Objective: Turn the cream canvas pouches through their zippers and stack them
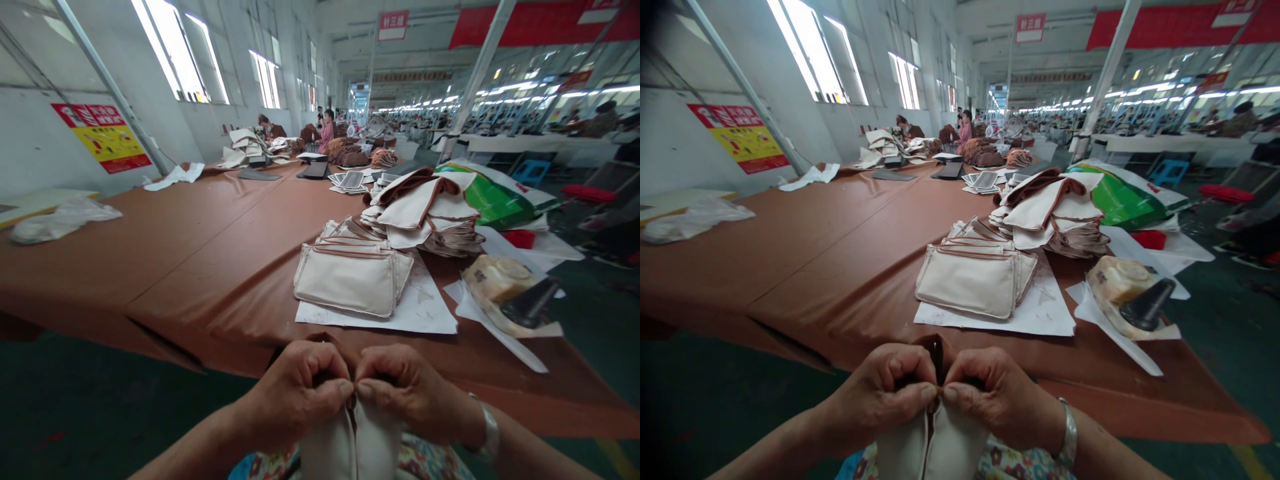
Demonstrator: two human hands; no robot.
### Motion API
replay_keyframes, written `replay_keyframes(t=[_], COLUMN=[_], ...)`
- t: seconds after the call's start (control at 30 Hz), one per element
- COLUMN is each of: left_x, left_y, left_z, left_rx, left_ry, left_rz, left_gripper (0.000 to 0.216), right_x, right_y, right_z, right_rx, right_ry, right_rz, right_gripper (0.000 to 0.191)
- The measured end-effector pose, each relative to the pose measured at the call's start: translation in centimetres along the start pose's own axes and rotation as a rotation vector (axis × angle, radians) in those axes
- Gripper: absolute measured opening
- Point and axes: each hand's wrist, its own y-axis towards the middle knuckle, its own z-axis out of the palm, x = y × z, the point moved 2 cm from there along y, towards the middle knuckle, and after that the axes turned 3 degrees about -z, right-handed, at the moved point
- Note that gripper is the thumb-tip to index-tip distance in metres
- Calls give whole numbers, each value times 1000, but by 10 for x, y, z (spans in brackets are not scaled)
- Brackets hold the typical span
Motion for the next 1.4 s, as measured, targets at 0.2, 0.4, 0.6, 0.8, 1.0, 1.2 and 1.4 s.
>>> replay_keyframes(t=[0.2,0.4,0.6,0.8,1.0,1.2,1.4], left_x=[6,1,1,4,8,12,5], left_y=[2,-11,-14,-12,-9,-3,0], left_z=[-5,-22,-17,-10,2,-3,-17], left_rx=[-59,-39,-107,-127,-95,-230,-47], left_ry=[129,90,588,961,1159,734,305], left_rz=[37,159,547,573,549,358,257], left_gripper=[15,7,17,13,12,17,12], right_x=[6,-15,-24,-27,-23,-14,-19], right_y=[10,10,8,10,12,7,2], right_z=[-5,7,15,18,19,15,10], right_rx=[98,-58,-91,-119,-78,-8,0], right_ry=[-2,366,614,604,444,66,166], right_rz=[39,164,229,283,250,93,163], right_gripper=[35,38,29,31,40,38,43])
